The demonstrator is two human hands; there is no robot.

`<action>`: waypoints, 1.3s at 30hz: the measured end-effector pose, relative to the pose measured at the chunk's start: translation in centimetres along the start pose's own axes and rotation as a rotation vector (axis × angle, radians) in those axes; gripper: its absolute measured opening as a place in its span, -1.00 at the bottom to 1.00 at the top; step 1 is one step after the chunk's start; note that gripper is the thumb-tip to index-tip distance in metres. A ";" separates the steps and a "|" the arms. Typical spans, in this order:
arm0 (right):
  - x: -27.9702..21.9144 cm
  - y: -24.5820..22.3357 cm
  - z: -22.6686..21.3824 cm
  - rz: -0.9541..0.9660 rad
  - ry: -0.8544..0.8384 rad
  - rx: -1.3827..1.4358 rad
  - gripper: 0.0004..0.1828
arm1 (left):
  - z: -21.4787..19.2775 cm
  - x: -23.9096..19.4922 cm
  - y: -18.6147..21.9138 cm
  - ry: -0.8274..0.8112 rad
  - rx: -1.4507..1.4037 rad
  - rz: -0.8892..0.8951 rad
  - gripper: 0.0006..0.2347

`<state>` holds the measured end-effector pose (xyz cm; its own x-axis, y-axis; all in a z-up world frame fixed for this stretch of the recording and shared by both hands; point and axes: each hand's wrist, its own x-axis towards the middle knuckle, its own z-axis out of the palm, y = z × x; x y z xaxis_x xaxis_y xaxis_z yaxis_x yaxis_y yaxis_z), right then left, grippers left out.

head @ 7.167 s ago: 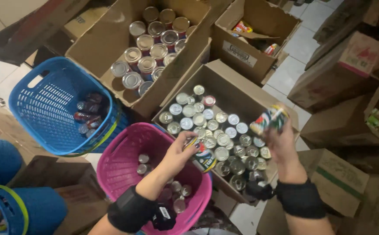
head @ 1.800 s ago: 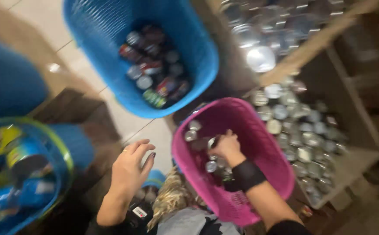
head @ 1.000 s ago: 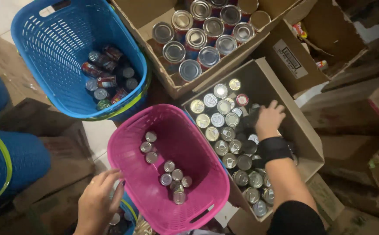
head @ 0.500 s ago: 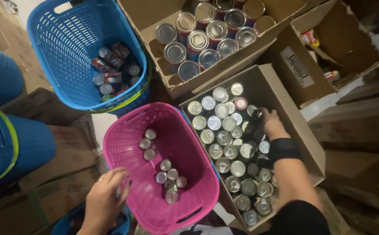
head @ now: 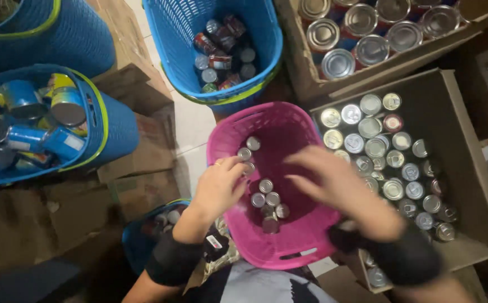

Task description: Sorting and organizing various canned food items from baskets into storage boxes in a warehouse.

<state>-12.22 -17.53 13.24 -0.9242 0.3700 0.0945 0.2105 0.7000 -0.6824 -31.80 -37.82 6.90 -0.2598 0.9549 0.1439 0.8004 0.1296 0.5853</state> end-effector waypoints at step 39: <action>-6.4 10.7 -0.5 0.571 0.697 -0.042 -0.32 | -5.7 -1.2 -12.2 -0.070 -0.041 0.025 -0.84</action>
<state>-3.92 -12.07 5.68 -0.2754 0.9449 0.1770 0.6022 0.3130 -0.7344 -44.35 -42.12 4.10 -0.2006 0.9742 0.1033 0.7830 0.0961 0.6146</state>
